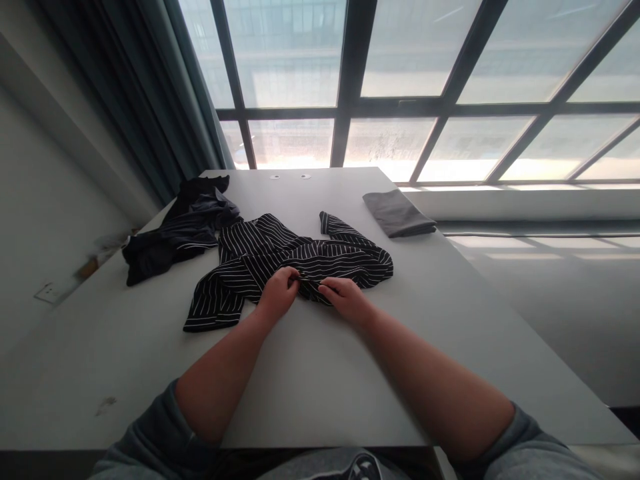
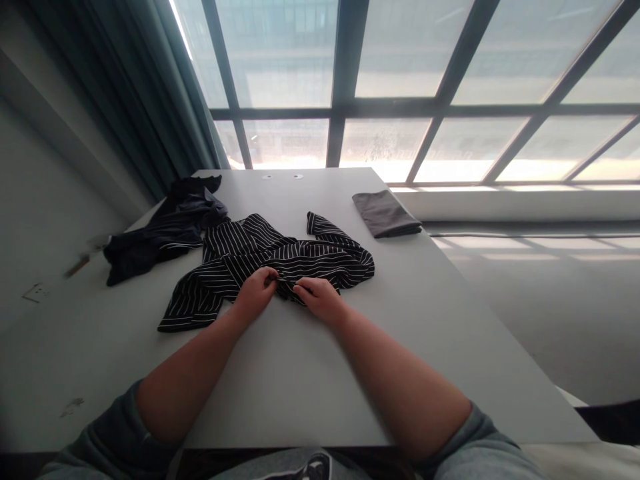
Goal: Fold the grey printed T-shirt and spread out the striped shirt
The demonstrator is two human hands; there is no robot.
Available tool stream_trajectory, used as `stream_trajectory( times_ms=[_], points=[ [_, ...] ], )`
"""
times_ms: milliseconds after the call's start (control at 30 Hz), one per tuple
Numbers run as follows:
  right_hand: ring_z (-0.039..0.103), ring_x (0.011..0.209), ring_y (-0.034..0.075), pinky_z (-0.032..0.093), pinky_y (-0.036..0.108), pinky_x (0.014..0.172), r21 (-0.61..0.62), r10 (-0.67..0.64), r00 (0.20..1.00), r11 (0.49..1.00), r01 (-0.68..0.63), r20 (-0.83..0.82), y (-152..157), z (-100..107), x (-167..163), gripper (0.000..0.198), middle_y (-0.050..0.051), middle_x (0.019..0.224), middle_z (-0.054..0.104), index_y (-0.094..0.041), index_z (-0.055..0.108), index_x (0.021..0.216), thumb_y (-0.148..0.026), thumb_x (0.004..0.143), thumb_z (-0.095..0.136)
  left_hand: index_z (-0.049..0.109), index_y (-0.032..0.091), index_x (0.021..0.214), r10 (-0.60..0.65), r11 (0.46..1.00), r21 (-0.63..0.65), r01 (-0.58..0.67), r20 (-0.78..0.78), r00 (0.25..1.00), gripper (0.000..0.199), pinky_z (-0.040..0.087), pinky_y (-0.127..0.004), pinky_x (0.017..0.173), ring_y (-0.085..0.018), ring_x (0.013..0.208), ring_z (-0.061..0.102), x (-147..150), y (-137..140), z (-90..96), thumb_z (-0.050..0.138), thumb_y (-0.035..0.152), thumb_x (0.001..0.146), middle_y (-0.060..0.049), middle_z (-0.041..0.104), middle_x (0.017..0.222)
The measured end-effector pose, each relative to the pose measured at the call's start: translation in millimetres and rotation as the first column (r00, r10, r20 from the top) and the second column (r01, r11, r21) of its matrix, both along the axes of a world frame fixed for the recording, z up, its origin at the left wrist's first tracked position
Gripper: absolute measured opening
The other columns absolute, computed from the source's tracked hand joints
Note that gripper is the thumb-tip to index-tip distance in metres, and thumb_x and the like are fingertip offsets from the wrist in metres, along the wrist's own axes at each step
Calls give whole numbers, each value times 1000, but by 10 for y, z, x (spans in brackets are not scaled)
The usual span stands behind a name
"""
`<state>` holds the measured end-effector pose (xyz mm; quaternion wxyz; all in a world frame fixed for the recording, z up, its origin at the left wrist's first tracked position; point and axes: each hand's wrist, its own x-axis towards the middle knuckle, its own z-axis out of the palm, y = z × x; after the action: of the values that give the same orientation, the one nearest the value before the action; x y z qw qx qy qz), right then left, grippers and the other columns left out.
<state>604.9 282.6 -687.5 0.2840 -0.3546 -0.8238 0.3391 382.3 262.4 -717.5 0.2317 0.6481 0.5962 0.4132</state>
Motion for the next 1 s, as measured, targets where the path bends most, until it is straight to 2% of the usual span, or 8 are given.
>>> stream_trajectory(
  times_ms=[200, 333, 433, 533, 633, 733, 867, 1000],
  points=[
    [46, 70, 6, 35, 19, 68, -39, -7, 999, 999, 5, -35, -10, -2, 2, 40, 1, 73, 57, -13, 60, 78, -46, 100, 53, 69, 18, 104, -21, 994, -99, 40, 191, 981, 19, 50, -30, 88, -16, 92, 67, -30, 28, -23, 59, 24, 89, -2, 72, 99],
    [53, 76, 8, 41, 18, 70, -126, -57, 990, 991, 40, -132, -8, -43, 1, 33, 2, 87, 66, -16, 70, 103, -47, 95, 62, 69, 17, 104, -45, 989, -109, 96, 397, 917, 22, 52, -28, 92, -15, 96, 67, -46, 55, -38, 62, 28, 86, -3, 72, 102],
    [46, 66, 6, 37, 16, 61, -224, -104, 975, 973, 58, -198, 2, -63, 17, 40, -2, 77, 59, -18, 65, 119, -49, 93, 65, 70, 17, 106, -70, 981, -114, 154, 536, 842, 27, 53, -25, 88, -13, 93, 65, -53, 65, -48, 65, 34, 85, -4, 71, 103],
    [39, 61, 5, 31, 16, 57, -268, -127, 958, 962, 55, -258, 31, -72, 42, 40, -4, 72, 53, -19, 61, 117, -52, 94, 63, 71, 18, 109, -50, 975, -137, 173, 626, 778, 32, 52, -23, 81, -11, 87, 63, -53, 68, -66, 69, 39, 85, -3, 70, 101],
    [48, 70, 6, 38, 17, 63, -221, -152, 948, 971, 91, -281, 62, -74, 56, 38, 0, 84, 62, -18, 66, 107, -53, 95, 62, 71, 19, 109, -53, 975, -126, 186, 675, 736, 32, 53, -22, 82, -11, 89, 64, -48, 70, -81, 71, 41, 85, -3, 70, 102],
    [60, 89, 9, 47, 20, 82, -176, -136, 956, 980, 92, -259, 80, -75, 58, 35, 3, 99, 69, -17, 72, 100, -50, 96, 61, 70, 20, 111, -54, 966, -143, 215, 703, 709, 35, 55, -23, 76, -11, 83, 64, -40, 64, -63, 71, 44, 86, -2, 68, 97],
    [64, 93, 11, 50, 22, 87, -154, -122, 963, 984, 87, -240, 86, -84, 59, 33, 3, 100, 72, -18, 74, 101, -46, 97, 59, 68, 19, 109, -34, 955, -176, 240, 737, 675, 37, 54, -22, 69, -11, 77, 63, -21, 34, 26, 73, 46, 83, -2, 66, 90],
    [65, 94, 12, 51, 25, 92, -64, -141, 969, 989, 130, -204, 90, -97, 63, 29, 4, 103, 72, -18, 74, 103, -40, 99, 56, 65, 20, 109, -16, 936, -200, 290, 799, 602, 42, 56, -22, 74, -12, 86, 66, -13, -2, 112, 77, 46, 79, -2, 67, 98]
  ],
)
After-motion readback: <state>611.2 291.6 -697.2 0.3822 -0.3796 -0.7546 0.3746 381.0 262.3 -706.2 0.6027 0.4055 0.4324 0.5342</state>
